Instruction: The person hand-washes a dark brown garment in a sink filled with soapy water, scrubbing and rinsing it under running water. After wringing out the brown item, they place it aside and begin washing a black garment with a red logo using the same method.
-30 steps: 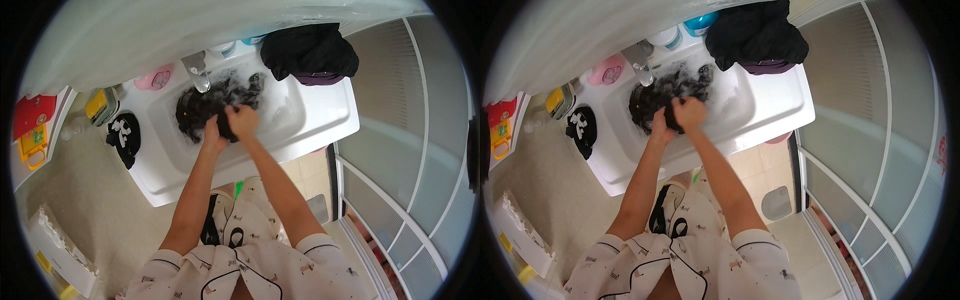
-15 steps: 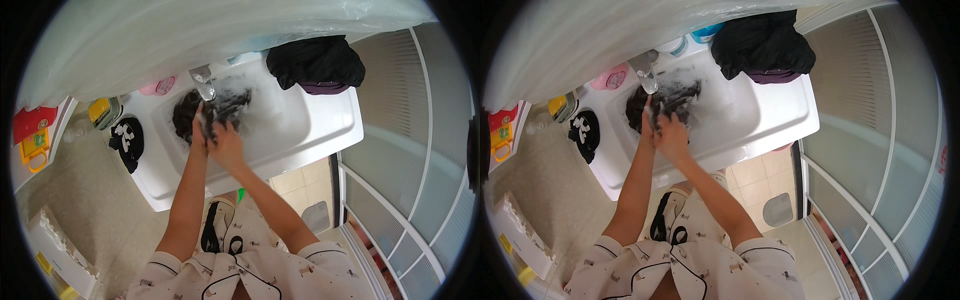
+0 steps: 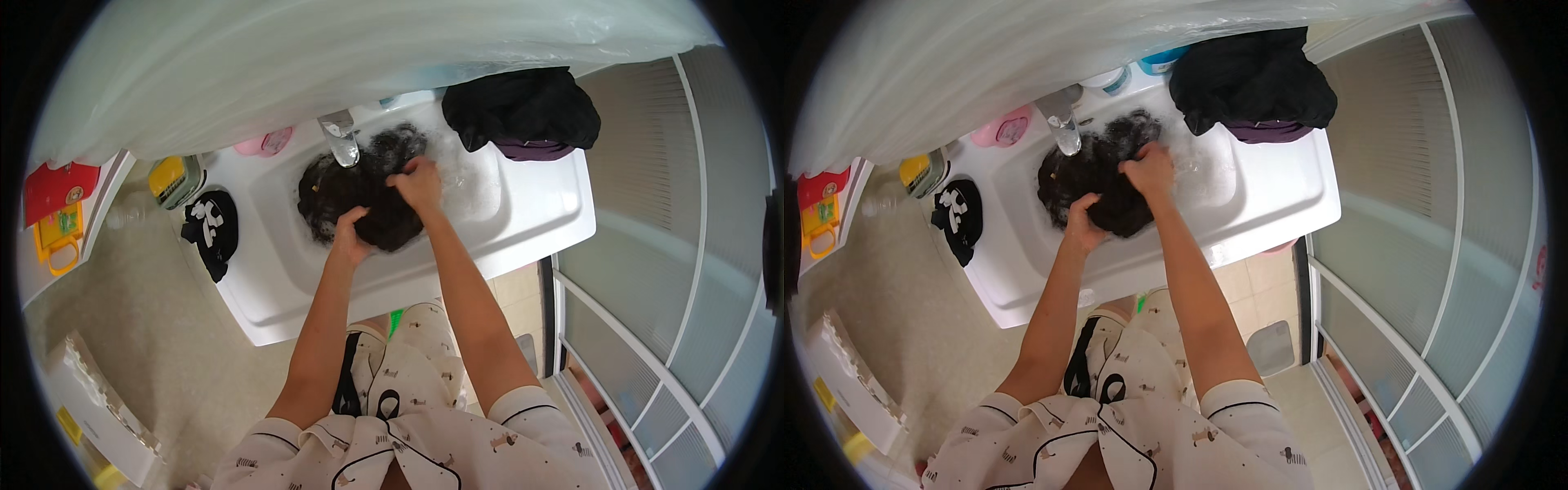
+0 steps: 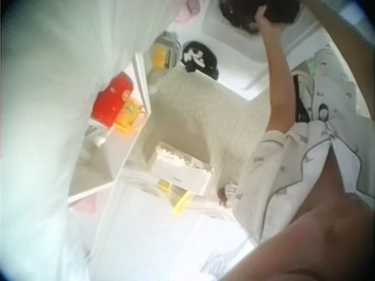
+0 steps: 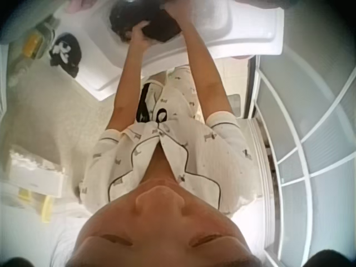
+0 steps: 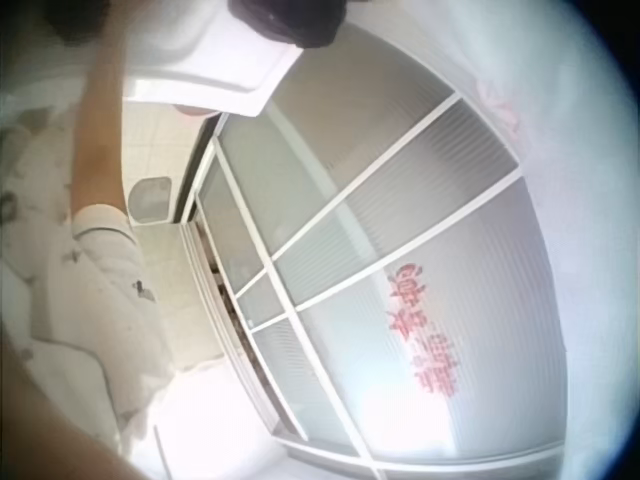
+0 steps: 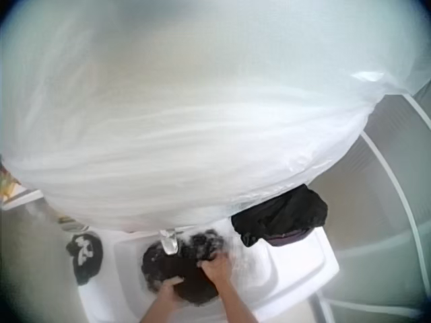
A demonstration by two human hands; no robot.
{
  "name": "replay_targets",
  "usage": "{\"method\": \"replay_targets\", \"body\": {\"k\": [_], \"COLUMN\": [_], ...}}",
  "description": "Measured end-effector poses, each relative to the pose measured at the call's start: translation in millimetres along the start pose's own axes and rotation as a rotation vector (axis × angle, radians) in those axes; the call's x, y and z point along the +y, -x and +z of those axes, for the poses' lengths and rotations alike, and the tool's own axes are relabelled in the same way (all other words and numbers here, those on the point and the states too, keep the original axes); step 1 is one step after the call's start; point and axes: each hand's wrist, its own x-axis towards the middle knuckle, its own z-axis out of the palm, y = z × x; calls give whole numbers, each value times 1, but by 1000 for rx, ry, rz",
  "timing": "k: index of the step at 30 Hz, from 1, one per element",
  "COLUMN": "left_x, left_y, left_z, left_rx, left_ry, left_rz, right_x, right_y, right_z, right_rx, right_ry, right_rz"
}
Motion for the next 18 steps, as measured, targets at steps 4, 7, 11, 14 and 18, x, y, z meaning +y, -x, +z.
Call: {"method": "replay_targets", "body": {"k": [4,7,11,14,18], "left_x": [2,14,48,32,22], "left_y": [17,4,-27,-44,-42], "left_z": [31,38,-19,-38,-43], "left_rx": [-1,14,-126,-245,-217], "left_ry": [82,84,7,-62,-73], "left_rz": [41,95,219,389,369], "right_x": [21,32,-19,-46,-45], "right_y": [-5,-5,101,138,94], "right_z": [45,74,59,66,76], "right_rx": [387,-6,-62,240,422], "right_ry": [150,-228,-170,-62,-15], "right_rz": [-219,-303,-496,-572,-428]}}
